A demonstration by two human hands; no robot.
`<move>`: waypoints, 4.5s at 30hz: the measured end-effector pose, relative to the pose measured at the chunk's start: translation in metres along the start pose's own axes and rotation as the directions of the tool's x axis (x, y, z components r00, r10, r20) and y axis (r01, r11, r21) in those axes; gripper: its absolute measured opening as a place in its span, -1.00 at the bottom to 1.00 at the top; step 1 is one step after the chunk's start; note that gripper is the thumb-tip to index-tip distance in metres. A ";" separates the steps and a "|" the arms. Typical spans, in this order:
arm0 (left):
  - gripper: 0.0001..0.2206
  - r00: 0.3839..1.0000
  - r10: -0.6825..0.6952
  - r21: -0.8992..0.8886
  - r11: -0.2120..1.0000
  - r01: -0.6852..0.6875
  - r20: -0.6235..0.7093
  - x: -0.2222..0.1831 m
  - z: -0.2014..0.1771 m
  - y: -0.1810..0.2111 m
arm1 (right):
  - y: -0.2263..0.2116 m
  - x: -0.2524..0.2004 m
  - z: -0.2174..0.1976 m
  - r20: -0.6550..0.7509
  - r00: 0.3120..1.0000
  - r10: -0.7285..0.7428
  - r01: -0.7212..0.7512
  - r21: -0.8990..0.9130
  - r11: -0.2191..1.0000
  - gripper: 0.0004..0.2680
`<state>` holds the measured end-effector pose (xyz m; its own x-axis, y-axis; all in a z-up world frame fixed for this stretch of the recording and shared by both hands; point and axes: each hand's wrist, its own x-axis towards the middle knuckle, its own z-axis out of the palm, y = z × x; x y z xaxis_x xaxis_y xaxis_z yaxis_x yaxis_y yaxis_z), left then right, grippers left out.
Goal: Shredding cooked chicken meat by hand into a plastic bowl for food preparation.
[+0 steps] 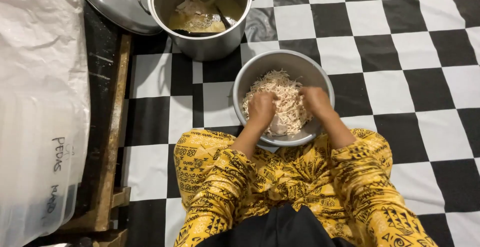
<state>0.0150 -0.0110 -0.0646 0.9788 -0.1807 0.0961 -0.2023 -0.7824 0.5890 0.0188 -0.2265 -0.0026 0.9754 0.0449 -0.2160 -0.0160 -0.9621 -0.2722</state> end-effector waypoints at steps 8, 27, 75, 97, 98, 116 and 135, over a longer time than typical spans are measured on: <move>-0.94 0.942 0.337 0.300 0.899 -0.320 -0.006 -0.034 -0.009 0.015 | 0.004 0.005 0.006 -0.230 0.971 -0.061 0.107 0.190 0.976 -0.86; -0.80 0.997 0.075 0.222 0.972 -0.076 0.011 -0.013 -0.075 0.037 | -0.039 -0.023 0.085 0.139 0.943 -0.302 0.289 0.110 0.951 -0.62; -0.78 0.968 -0.178 -0.787 0.565 0.247 0.176 0.012 -0.080 0.070 | 0.022 -0.025 -0.015 -0.238 0.956 -0.170 0.270 0.491 0.829 -0.56; -0.85 0.989 -0.082 0.062 0.994 0.090 -0.122 0.009 -0.041 0.045 | 0.022 0.017 0.030 -0.415 0.882 -0.223 0.361 0.294 0.885 -0.87; -0.85 0.989 -0.101 0.069 0.992 0.109 -0.106 0.010 -0.037 0.044 | 0.016 0.028 0.040 -0.284 0.937 -0.204 0.260 0.176 0.949 -0.76; -0.66 0.932 -0.330 -0.897 0.350 0.270 0.152 0.012 -0.047 0.043 | -0.051 -0.026 -0.019 -0.529 0.827 -0.192 0.452 0.421 0.786 -0.38; -0.63 0.980 -0.194 -0.989 0.133 0.069 0.042 0.010 -0.057 0.051 | 0.004 -0.004 0.014 -0.472 0.880 -0.051 0.368 0.609 0.702 -0.71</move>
<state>0.0167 -0.0192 0.0119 0.9973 -0.0503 -0.0542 0.0716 0.4729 0.8782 0.0114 -0.2265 -0.0160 0.9630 -0.0386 0.2668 0.2135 -0.4953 -0.8421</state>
